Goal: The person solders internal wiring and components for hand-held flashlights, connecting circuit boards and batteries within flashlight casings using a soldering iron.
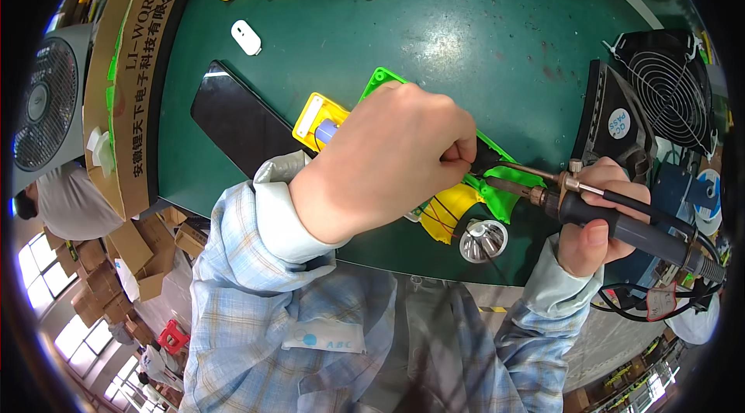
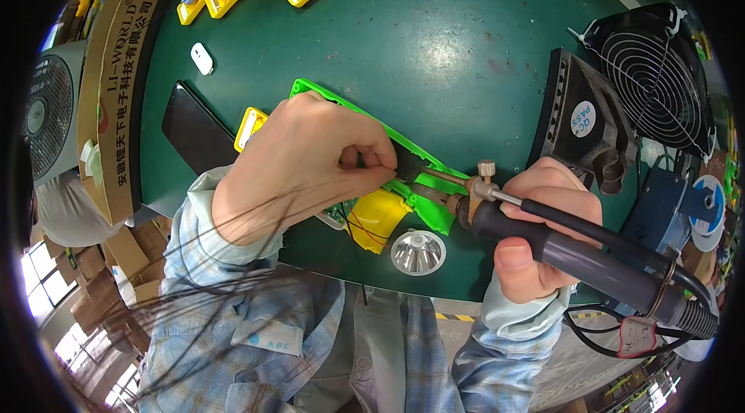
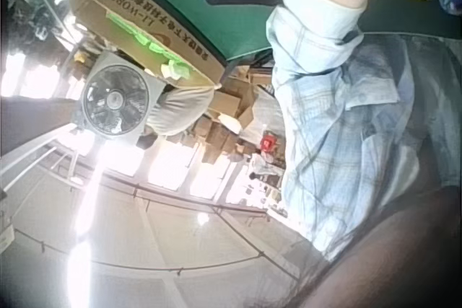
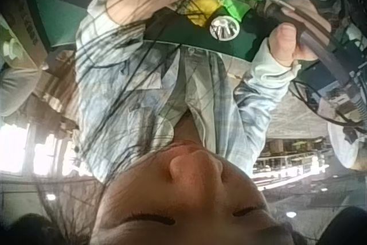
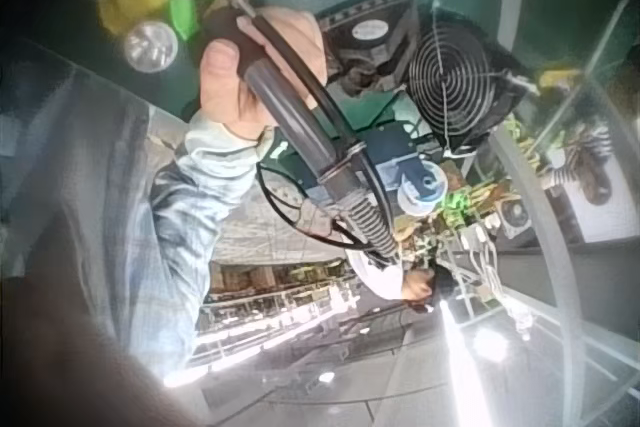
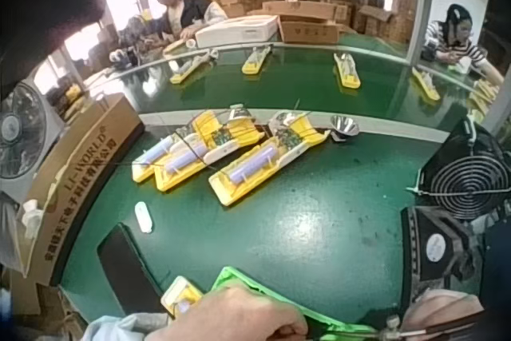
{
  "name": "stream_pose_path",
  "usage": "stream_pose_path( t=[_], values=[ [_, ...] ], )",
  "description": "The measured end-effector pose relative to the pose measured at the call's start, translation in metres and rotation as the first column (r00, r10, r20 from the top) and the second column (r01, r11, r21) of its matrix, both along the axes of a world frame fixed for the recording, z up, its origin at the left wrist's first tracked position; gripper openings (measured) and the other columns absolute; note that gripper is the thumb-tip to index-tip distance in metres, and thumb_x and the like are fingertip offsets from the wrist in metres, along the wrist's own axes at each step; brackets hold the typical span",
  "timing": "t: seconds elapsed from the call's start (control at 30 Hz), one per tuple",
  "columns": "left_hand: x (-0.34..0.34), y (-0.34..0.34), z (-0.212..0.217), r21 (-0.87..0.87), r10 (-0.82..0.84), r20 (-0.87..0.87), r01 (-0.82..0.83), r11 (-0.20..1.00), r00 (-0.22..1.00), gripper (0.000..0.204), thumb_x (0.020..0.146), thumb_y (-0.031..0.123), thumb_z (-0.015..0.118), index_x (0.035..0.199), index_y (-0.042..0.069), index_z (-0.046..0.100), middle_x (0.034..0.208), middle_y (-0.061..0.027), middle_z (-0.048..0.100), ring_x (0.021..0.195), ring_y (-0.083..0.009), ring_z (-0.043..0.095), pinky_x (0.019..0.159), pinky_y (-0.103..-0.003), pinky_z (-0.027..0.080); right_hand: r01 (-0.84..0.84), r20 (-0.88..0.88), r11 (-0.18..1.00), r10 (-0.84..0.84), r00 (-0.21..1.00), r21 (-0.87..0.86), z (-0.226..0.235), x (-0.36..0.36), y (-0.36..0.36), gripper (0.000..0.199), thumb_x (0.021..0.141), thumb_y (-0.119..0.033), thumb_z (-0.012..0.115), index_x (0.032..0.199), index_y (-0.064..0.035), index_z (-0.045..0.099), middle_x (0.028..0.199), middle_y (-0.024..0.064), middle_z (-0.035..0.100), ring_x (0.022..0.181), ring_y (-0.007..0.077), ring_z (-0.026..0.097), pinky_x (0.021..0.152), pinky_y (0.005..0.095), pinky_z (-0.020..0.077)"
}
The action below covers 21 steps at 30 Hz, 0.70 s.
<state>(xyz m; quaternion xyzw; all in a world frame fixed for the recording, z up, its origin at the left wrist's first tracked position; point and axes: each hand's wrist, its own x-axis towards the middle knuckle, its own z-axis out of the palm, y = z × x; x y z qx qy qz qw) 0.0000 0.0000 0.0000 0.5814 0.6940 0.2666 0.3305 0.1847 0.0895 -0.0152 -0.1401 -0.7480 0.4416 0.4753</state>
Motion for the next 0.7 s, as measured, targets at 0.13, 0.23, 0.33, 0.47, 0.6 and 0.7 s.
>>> stream_pose_path(
  t=[0.13, 0.23, 0.33, 0.47, 0.6, 0.7],
  values=[
    [-0.0021, -0.0008, -0.0022, 0.010, -0.044, 0.043, 0.044, 0.999, 0.998, 0.010, 0.060, 0.006, 0.062, 0.070, 0.002, 0.062, 0.058, -0.0098, 0.057, 0.051, -0.0177, 0.057, 0.049, -0.025, 0.044, 0.013, 0.050, 0.999, -0.012, 0.999, -0.032, 0.0063, -0.0003, -0.0035, 0.039, 0.071, -0.034, 0.060, 0.074, 0.0023, 0.046, 0.066, 0.0078, 0.044, 0.049, 0.0198, 0.046, 0.045, 0.0285, 0.0344],
    [-0.0003, -0.0001, 0.0000, 0.018, -0.010, 0.051, 0.009, 1.000, 0.999, 0.001, 0.058, 0.005, 0.057, 0.058, 0.004, 0.058, 0.057, -0.0102, 0.056, 0.055, -0.0258, 0.055, 0.056, -0.032, 0.044, 0.009, 0.082, 1.000, -0.008, 0.997, -0.011, 0.0058, -0.0007, -0.0034, 0.037, 0.073, -0.033, 0.056, 0.073, 0.0020, 0.044, 0.070, 0.0085, 0.040, 0.050, 0.0206, 0.044, 0.045, 0.0301, 0.0343],
    [-0.0023, 0.0003, -0.0014, 0.016, -0.064, 0.045, 0.063, 0.998, 0.997, 0.011, 0.060, 0.004, 0.062, 0.070, 0.000, 0.061, 0.057, -0.0101, 0.057, 0.051, -0.0176, 0.057, 0.048, -0.025, 0.044, -0.007, 0.078, 1.000, 0.006, 0.997, 0.007, 0.0050, -0.0001, -0.0015, 0.037, 0.073, -0.033, 0.055, 0.074, 0.0018, 0.043, 0.071, 0.0087, 0.040, 0.050, 0.0208, 0.044, 0.045, 0.0300, 0.0344],
    [-0.0016, -0.0008, -0.0038, 0.027, -0.042, 0.065, 0.040, 0.999, 0.997, 0.011, 0.059, 0.004, 0.062, 0.069, 0.000, 0.061, 0.057, -0.0099, 0.056, 0.051, -0.0171, 0.056, 0.048, -0.024, 0.044, -0.034, 0.086, 0.999, 0.032, 0.996, 0.022, 0.0031, 0.0008, -0.0004, 0.036, 0.074, -0.033, 0.055, 0.075, 0.0018, 0.044, 0.071, 0.0089, 0.040, 0.051, 0.0212, 0.045, 0.044, 0.0298, 0.0355],
    [-0.0015, -0.0003, -0.0006, 0.020, -0.032, 0.058, 0.031, 0.999, 0.998, 0.005, 0.058, 0.004, 0.059, 0.063, 0.002, 0.060, 0.057, -0.0101, 0.056, 0.053, -0.0213, 0.056, 0.051, -0.028, 0.044, -0.054, 0.098, 0.998, 0.050, 0.994, 0.033, 0.0032, 0.0001, 0.0002, 0.036, 0.074, -0.032, 0.055, 0.076, 0.0019, 0.044, 0.071, 0.0090, 0.040, 0.051, 0.0211, 0.045, 0.044, 0.0296, 0.0362],
    [-0.0028, -0.0006, -0.0022, 0.042, -0.042, 0.070, 0.039, 0.998, 0.997, 0.001, 0.057, 0.003, 0.057, 0.058, 0.003, 0.058, 0.058, -0.0107, 0.056, 0.055, -0.0257, 0.055, 0.054, -0.032, 0.044, -0.036, 0.095, 0.999, 0.034, 0.995, 0.019, 0.0021, 0.0004, -0.0004, 0.035, 0.074, -0.031, 0.055, 0.077, 0.0023, 0.045, 0.071, 0.0092, 0.041, 0.051, 0.0210, 0.045, 0.045, 0.0301, 0.0359]
  ],
)
